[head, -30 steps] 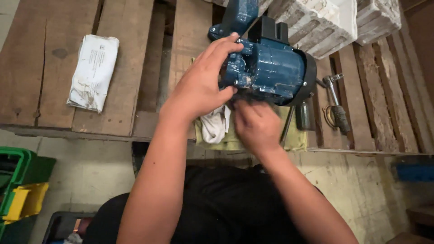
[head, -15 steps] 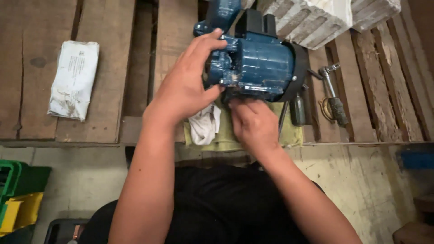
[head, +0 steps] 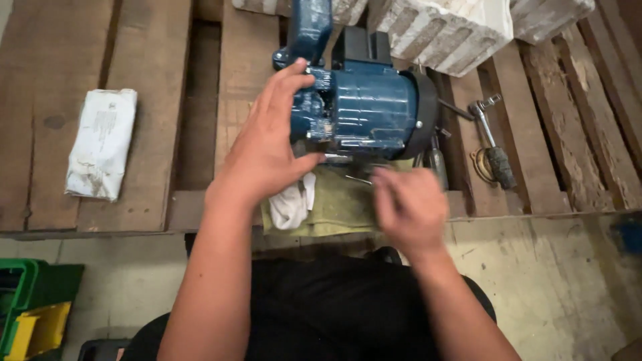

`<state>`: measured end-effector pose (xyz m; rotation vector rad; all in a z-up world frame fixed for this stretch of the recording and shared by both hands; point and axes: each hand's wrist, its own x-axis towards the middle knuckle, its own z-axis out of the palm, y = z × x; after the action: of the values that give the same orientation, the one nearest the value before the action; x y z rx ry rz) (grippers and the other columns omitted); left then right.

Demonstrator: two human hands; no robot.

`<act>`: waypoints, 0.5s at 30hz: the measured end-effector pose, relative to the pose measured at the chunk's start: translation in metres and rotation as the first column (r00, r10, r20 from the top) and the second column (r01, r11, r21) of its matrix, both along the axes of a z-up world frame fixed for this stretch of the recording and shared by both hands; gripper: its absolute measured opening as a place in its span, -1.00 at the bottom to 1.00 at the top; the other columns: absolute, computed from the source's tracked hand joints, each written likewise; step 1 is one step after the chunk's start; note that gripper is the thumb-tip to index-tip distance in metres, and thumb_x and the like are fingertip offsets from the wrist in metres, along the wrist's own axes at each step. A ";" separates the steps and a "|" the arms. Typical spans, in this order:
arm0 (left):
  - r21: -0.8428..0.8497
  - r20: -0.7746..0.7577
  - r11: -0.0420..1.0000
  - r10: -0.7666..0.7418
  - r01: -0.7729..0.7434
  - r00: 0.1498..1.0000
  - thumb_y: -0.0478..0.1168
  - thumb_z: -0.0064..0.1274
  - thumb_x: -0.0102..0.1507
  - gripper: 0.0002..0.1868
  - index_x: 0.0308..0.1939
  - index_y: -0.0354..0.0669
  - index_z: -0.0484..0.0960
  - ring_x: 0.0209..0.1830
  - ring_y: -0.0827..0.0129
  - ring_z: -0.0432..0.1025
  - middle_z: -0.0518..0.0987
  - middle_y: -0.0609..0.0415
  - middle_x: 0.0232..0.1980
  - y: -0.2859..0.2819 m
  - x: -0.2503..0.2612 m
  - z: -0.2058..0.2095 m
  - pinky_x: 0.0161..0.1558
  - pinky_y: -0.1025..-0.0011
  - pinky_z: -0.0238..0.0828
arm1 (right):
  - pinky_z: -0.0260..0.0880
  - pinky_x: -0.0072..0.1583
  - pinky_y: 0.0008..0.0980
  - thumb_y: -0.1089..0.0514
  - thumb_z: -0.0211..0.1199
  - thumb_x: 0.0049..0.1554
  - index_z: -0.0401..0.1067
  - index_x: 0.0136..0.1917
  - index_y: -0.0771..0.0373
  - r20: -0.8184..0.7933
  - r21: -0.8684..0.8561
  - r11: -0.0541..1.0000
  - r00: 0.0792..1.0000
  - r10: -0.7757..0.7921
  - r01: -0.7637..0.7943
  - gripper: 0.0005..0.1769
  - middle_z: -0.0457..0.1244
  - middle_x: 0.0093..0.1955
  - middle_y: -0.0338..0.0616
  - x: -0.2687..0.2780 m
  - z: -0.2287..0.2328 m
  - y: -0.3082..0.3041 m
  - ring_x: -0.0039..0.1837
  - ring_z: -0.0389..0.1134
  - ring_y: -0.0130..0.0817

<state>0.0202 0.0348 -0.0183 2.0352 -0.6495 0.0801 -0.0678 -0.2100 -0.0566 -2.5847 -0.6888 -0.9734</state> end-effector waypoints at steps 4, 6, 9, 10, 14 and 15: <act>-0.005 0.030 1.000 -0.019 0.019 0.999 -0.39 0.30 0.09 -0.10 0.43 -0.01 0.13 0.62 -0.02 0.06 0.05 -0.02 0.63 0.002 -0.001 0.000 0.44 -0.05 0.10 | 0.07 -0.26 -0.25 0.32 0.35 0.22 0.51 -0.11 0.28 0.052 -0.147 0.989 0.999 -0.008 0.016 -0.95 0.22 -0.32 -0.18 0.018 -0.005 0.030 -0.32 0.12 -0.22; -0.004 0.001 1.000 -0.007 0.007 1.000 -0.39 0.28 0.07 -0.08 0.44 -0.01 0.13 0.62 -0.01 0.05 0.05 -0.02 0.63 0.002 -0.001 0.000 0.37 -0.06 0.21 | 0.13 -0.31 -0.21 0.26 0.24 0.25 0.48 -0.13 0.19 0.085 -0.171 0.972 0.986 -0.146 0.158 -0.90 0.15 -0.34 -0.18 0.023 -0.008 0.039 -0.32 0.16 -0.17; -0.018 0.054 1.000 0.002 -0.001 0.999 -0.36 0.28 0.07 -0.12 0.41 -0.05 0.16 0.61 -0.06 0.08 0.08 -0.05 0.62 0.001 0.003 -0.007 0.41 -0.08 0.15 | 0.20 -0.33 -0.17 0.29 0.22 0.19 0.54 -0.01 0.17 -0.001 -0.196 0.975 0.995 -0.103 0.101 -0.88 0.29 -0.21 -0.17 0.023 -0.014 0.044 -0.31 0.24 -0.14; -0.017 0.050 1.000 0.003 -0.002 0.999 -0.36 0.28 0.07 -0.12 0.41 -0.05 0.16 0.61 -0.06 0.08 0.08 -0.05 0.62 0.002 0.002 -0.006 0.41 -0.08 0.15 | 0.20 -0.33 -0.17 0.29 0.22 0.19 0.54 -0.01 0.17 -0.005 -0.196 0.976 0.995 -0.102 0.100 -0.88 0.29 -0.21 -0.17 0.023 -0.013 0.047 -0.31 0.24 -0.14; -0.003 0.015 1.000 -0.017 0.018 1.000 -0.38 0.25 0.08 -0.10 0.43 -0.03 0.14 0.65 -0.02 0.00 0.04 -0.03 0.64 0.003 0.002 -0.002 0.43 -0.09 0.14 | 0.29 -0.36 -0.26 0.22 0.25 0.18 0.57 0.01 0.10 -0.047 -0.320 0.936 0.984 -0.172 0.148 -0.86 0.33 -0.25 -0.24 0.024 -0.016 0.036 -0.31 0.30 -0.25; -0.012 0.013 1.000 -0.024 0.024 1.000 -0.37 0.26 0.10 -0.10 0.45 -0.03 0.13 0.65 -0.01 0.00 0.04 -0.03 0.64 0.005 0.001 -0.002 0.44 -0.10 0.15 | 0.30 -0.43 -0.31 0.23 0.22 0.17 0.58 0.06 0.09 -0.105 -0.386 0.911 0.974 -0.200 0.146 -0.79 0.36 -0.24 -0.27 0.023 -0.019 0.029 -0.33 0.32 -0.33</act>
<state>0.0211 0.0400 -0.0206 2.0163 -0.6799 0.0835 -0.0450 -0.1811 -0.0757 -3.0629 -0.6709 -0.7521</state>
